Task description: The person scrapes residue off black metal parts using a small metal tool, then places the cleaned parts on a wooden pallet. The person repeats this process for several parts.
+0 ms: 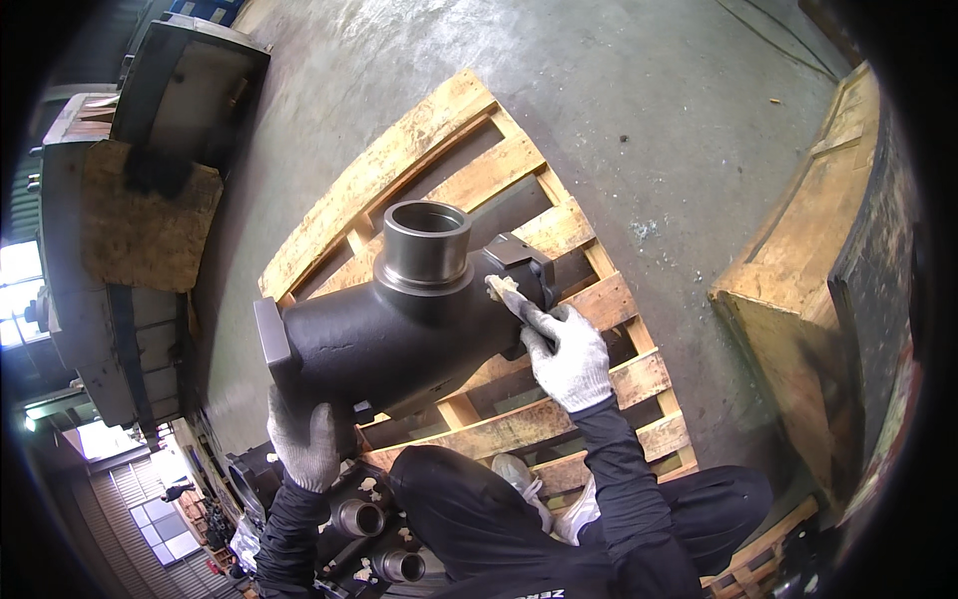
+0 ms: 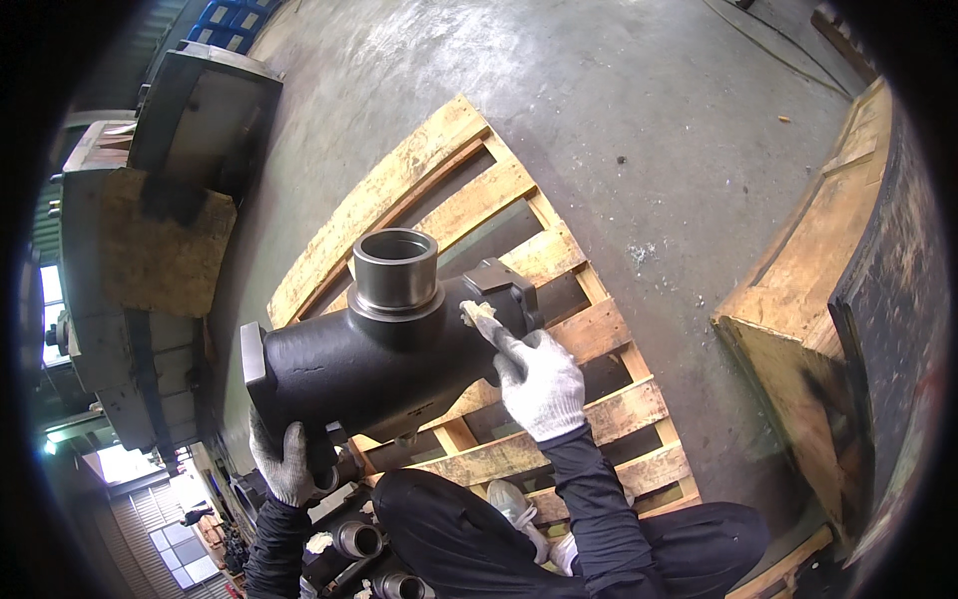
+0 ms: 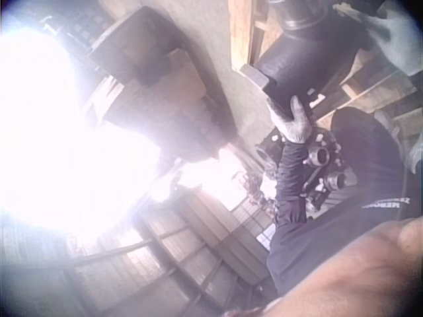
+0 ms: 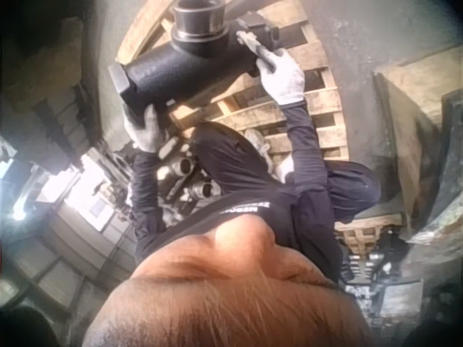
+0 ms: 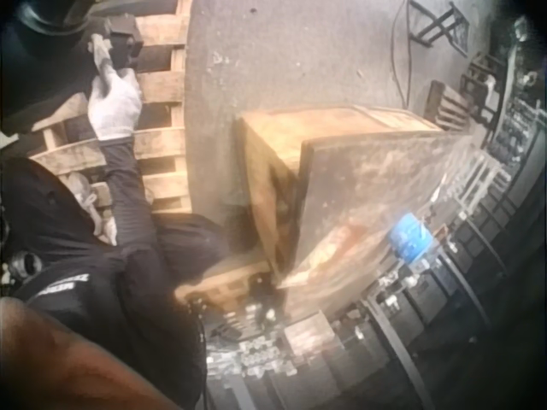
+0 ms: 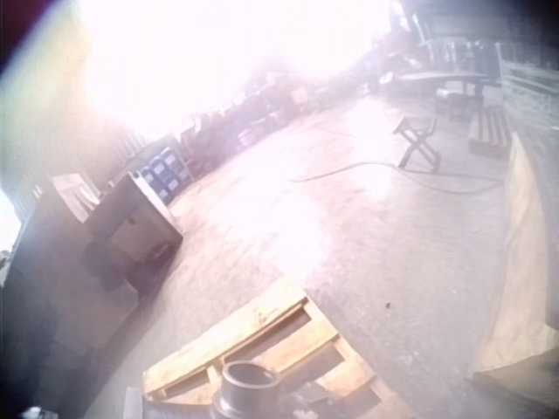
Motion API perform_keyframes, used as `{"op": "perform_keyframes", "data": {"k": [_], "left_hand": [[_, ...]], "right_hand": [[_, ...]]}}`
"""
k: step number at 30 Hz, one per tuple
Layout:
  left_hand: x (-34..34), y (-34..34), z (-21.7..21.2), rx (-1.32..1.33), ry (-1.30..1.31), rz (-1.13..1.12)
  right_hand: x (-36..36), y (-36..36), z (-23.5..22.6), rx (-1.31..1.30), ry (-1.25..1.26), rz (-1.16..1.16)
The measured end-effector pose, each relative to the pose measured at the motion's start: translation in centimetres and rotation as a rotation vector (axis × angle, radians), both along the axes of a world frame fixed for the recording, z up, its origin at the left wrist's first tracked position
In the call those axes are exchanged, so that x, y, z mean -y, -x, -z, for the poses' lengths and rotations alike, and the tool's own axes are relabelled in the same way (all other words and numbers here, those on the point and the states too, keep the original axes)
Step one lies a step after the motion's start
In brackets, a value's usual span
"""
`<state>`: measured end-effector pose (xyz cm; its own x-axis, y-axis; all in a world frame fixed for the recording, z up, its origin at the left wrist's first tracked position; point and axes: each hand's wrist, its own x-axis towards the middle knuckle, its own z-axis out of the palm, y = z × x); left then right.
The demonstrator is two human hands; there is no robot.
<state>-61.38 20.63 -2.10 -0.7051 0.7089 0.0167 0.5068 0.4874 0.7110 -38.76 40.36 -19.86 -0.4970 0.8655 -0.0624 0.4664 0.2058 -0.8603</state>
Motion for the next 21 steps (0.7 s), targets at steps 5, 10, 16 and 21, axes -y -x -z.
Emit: {"op": "perform_keyframes", "data": {"k": [5, 10, 16, 21], "left_hand": [[0.4, 0.4, 0.1, -0.012, 0.006, 0.024], [0.9, 0.1, 0.3, 0.006, -0.022, -0.032], [0.6, -0.2, -0.1, -0.029, 0.08, 0.026], [0.0, -0.7, -0.2, -0.006, 0.012, 0.02]], "right_hand": [[-0.1, 0.1, 1.3, 0.035, -0.025, 0.023], [0.5, -0.3, 0.6, 0.002, 0.087, 0.016], [1.8, 1.1, -0.9, -0.077, 0.09, 0.023], [2.3, -0.4, -2.0, -0.127, 0.166, 0.081]]}}
